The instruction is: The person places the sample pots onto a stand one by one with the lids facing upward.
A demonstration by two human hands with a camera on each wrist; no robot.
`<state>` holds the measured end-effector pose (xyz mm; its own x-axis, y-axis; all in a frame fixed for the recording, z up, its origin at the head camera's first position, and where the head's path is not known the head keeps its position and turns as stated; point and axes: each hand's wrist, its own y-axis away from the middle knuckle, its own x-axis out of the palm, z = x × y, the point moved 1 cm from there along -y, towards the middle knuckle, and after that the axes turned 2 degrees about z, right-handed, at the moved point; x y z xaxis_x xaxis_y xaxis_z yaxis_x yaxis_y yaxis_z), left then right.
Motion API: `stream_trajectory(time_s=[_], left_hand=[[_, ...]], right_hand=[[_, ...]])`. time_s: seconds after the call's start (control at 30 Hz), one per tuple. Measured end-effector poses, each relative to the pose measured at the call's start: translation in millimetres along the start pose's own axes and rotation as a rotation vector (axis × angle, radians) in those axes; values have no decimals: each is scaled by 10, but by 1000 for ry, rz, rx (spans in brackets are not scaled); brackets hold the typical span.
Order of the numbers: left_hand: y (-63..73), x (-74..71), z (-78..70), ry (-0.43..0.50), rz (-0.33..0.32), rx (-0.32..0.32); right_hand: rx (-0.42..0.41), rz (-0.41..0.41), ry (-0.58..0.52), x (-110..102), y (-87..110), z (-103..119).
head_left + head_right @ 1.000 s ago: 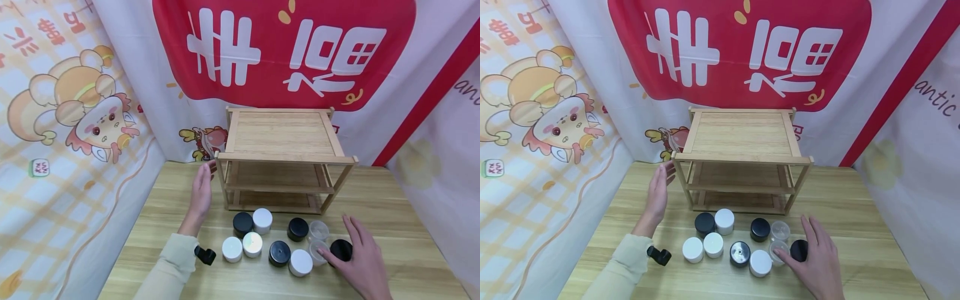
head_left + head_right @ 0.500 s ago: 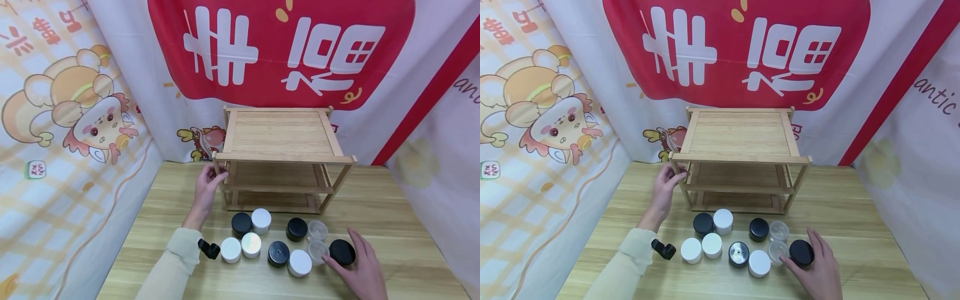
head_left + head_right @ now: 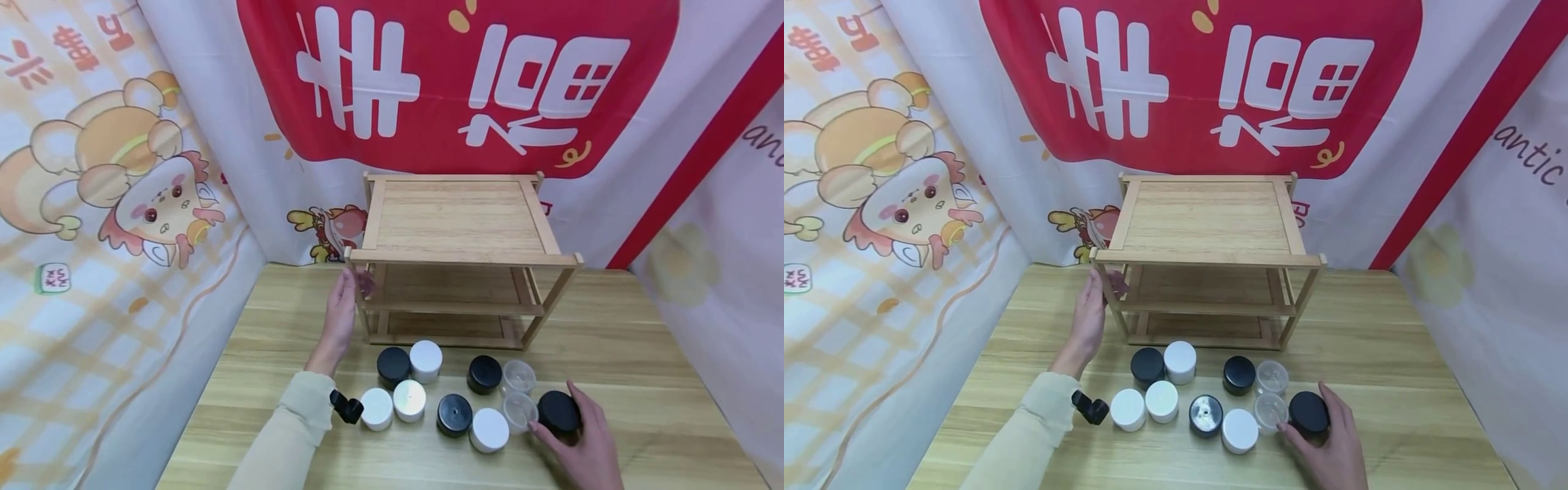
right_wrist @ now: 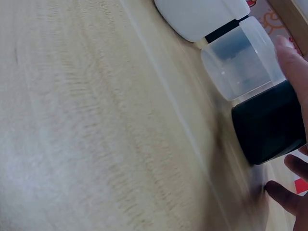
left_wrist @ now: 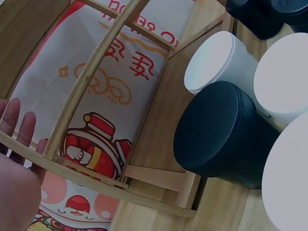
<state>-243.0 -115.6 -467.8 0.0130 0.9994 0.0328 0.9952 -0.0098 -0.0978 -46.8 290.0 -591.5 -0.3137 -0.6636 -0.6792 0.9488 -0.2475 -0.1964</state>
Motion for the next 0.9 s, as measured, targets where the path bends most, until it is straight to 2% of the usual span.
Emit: stream_trajectory(time_s=[0.1, 0.2, 0.33, 0.43, 0.53, 0.73, 0.9], left_hand=[[-5, -10, 23, -17, 0, -14], [-15, -9, 48, -6, 11, 3], [-18, 6, 86, 0, 32, 37], [-17, -5, 131, -10, 47, 40], [-4, -51, 174, 2, 55, 13], [-14, -163, 227, 35, 83, -62], [-44, -198, 258, 66, 88, -83]], right_hand=[[-6, -27, -8, 28, 6, -10], [-11, -51, -19, 45, 10, -7], [36, -51, -39, 51, 27, 8], [79, -37, -63, 47, 37, 2], [106, -27, -101, 50, 36, -4], [183, -35, -262, 99, 46, -43], [303, -21, -333, 129, 68, -125]])
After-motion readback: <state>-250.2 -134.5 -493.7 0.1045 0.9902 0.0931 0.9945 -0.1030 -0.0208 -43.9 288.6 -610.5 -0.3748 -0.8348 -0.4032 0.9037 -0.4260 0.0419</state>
